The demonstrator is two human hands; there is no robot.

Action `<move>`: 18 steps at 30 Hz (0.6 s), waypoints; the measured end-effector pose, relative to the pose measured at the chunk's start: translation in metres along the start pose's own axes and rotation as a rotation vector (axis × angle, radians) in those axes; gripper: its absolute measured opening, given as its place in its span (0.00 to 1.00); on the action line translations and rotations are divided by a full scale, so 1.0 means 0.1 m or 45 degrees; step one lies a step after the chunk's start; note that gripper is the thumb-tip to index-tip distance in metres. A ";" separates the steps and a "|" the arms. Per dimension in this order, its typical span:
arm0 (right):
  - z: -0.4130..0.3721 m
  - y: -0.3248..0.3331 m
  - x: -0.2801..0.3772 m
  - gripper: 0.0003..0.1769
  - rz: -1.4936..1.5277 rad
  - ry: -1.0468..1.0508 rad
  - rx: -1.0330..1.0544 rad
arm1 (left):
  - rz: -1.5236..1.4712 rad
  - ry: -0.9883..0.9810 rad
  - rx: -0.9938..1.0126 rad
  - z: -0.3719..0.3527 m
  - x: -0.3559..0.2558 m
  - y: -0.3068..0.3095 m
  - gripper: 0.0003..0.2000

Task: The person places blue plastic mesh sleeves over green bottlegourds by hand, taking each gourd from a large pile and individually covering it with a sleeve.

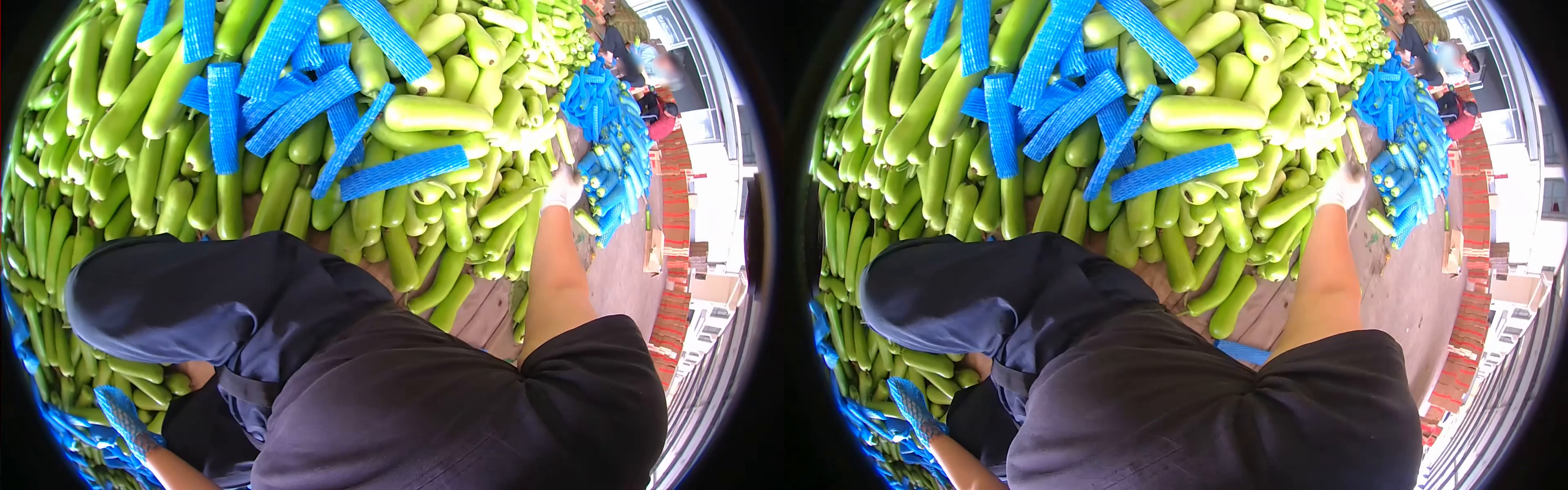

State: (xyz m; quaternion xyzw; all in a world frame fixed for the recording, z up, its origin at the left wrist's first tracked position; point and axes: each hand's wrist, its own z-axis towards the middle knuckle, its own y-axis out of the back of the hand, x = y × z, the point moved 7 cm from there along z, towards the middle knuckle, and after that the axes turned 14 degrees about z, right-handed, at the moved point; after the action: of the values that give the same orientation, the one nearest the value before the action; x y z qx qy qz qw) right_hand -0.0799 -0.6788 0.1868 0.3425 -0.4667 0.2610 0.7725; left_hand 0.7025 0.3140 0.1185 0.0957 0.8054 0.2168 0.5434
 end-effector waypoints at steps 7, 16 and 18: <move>-1.76 -2.00 1.53 0.37 -1.076 0.975 1.559 | 0.729 -0.507 0.086 -0.14 -0.48 -0.60 0.24; -2.19 -1.63 2.67 0.37 -0.773 1.722 1.341 | 2.331 -1.173 -0.510 -0.34 -1.09 -0.69 0.17; -2.31 -1.61 3.10 0.37 -0.601 1.870 1.213 | 2.213 -1.305 -0.463 -0.39 -1.22 -0.77 0.13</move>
State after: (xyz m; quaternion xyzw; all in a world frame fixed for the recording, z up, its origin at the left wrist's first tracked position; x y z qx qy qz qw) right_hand 0.2947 -0.5759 0.3432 0.4599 0.3834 0.4141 0.6855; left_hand 0.7209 0.1886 0.1978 0.6433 0.0837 0.5876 0.4836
